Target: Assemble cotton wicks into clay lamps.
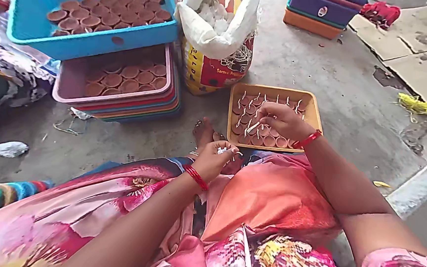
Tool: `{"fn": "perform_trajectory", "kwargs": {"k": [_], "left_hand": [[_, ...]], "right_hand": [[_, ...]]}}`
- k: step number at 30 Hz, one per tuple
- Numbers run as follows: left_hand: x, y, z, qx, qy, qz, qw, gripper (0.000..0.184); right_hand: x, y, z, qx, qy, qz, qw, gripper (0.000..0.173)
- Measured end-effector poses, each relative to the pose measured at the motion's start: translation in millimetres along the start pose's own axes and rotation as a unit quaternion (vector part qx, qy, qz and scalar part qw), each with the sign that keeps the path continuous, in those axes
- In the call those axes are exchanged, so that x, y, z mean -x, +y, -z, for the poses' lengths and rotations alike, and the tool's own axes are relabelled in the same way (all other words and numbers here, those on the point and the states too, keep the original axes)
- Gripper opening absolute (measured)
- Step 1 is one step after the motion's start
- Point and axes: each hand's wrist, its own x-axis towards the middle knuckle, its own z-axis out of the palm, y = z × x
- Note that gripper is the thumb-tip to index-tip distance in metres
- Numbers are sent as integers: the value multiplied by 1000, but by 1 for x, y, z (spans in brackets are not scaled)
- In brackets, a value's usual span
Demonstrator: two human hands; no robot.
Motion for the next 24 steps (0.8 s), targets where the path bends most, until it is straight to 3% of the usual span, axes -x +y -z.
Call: {"fn": "perform_trajectory", "kwargs": {"k": [3,5,9,12,19,24], "left_hand": [[0,1,0,11,32,-5,999,13],[2,3,-1,21,45,-9,999,14],[4,4,-2,23,54,-22,998,15],[5,4,-3,20,51,-26,998,15],[6,4,-2,8,38,-41,998,16],[6,3,-3,8,33,-46,998,14]], "right_hand": [[8,39,8,88,-81,-164,979,14],[12,74,2,146,-158,-265,940,15],[27,123,-15,215,-283,-384,852,21],[34,141,-21,238,-291,-417,827,21],[35,154,-27,242,-242,-460,819,24],[37,165,-27,246,-222,-447,831,25]]}}
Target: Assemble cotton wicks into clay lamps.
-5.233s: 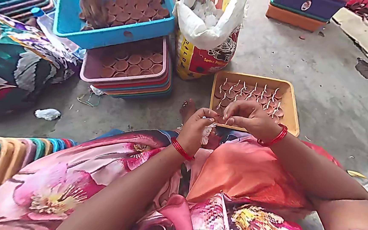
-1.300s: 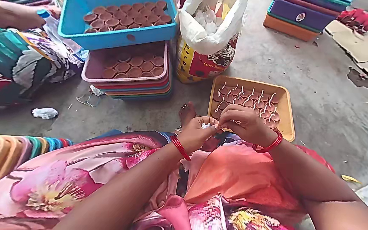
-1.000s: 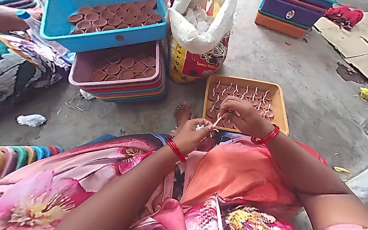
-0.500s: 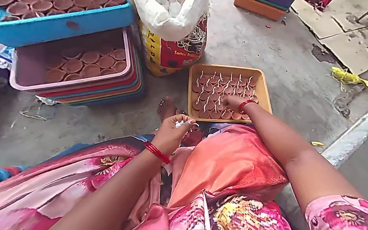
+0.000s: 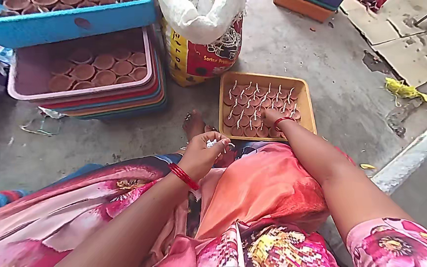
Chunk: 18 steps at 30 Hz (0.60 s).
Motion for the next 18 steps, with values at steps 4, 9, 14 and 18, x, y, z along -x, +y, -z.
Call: {"fn": "perform_trajectory", "kwargs": {"k": [4,9,14,18], "left_hand": [[0,-1,0,0,1,-4,1000,14],[1,1,-1,24,8,-17,1000,15],[-2,-3,1,44,33,-81,995,10],[-3,-5,0,49,60,-135,988,15]], "right_hand": [[0,1,0,-9,14,-13,1000,23],[3,5,14,-67,45,-37,996,27],[51,-38,58,-224,202,107,947,21],[117,-90,66,-349,238,347,838,16]]}}
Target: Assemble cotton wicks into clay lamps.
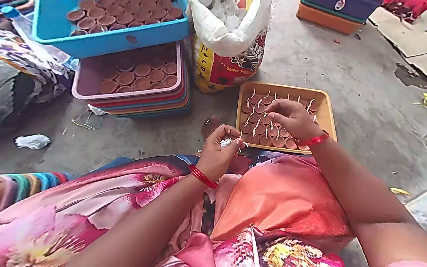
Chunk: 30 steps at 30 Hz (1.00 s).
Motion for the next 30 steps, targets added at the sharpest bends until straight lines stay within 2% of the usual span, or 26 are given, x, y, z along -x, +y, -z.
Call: {"fn": "perform_trajectory", "kwargs": {"k": [2,4,10,13,15,19,23,27,30], "left_hand": [[0,-1,-1,12,6,-15,1000,19],[1,-1,-1,18,9,-29,999,22],[4,3,-5,45,13,-48,998,23],[5,4,-6,52,9,-27,998,22],[5,5,-5,52,16,-10,998,17],[5,6,-5,74,20,4,997,12],[4,3,-4,31,26,-42,998,11],[4,-1,-4,-61,25,-107,992,10],[5,-3,-4,-103,30,-125,986,7]], "right_hand": [[10,-29,-13,-48,-28,76,996,16],[16,-43,-23,-67,-45,109,991,16],[24,-51,-50,-206,-60,125,969,14],[24,-54,-58,-205,-39,141,968,8],[25,-57,-60,-221,-28,116,968,7],[30,-66,-66,-283,10,7,959,10],[32,-71,-72,-336,52,-77,937,12],[31,-72,-71,-341,59,-105,932,15],[31,-69,-70,-299,57,-61,951,16]]}}
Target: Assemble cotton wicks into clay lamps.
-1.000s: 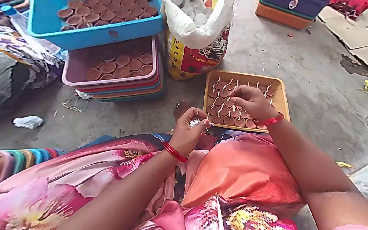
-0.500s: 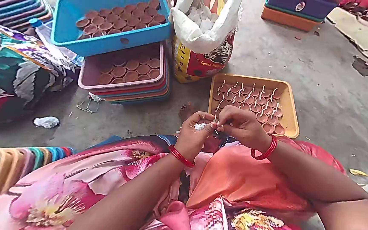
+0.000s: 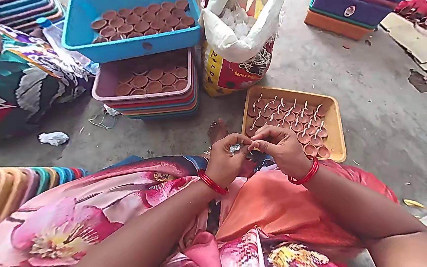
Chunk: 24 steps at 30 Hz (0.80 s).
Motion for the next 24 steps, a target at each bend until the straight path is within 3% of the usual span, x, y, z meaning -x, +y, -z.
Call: {"fn": "perform_trajectory", "kwargs": {"k": [3,6,12,18,24], "left_hand": [[0,0,0,-12,1,12,1000,7],[-1,4,1,-3,-9,55,998,6],[-3,6,3,63,-58,129,988,7],[-4,10,3,87,-52,159,982,5],[-5,13,5,200,-70,214,954,9]], "right_hand": [[-1,4,2,77,-13,68,995,12],[-1,3,2,101,-15,73,992,9],[-3,4,3,63,-38,37,997,9],[-4,5,5,44,-69,15,997,11],[-3,4,6,-43,-91,10,995,12]]}}
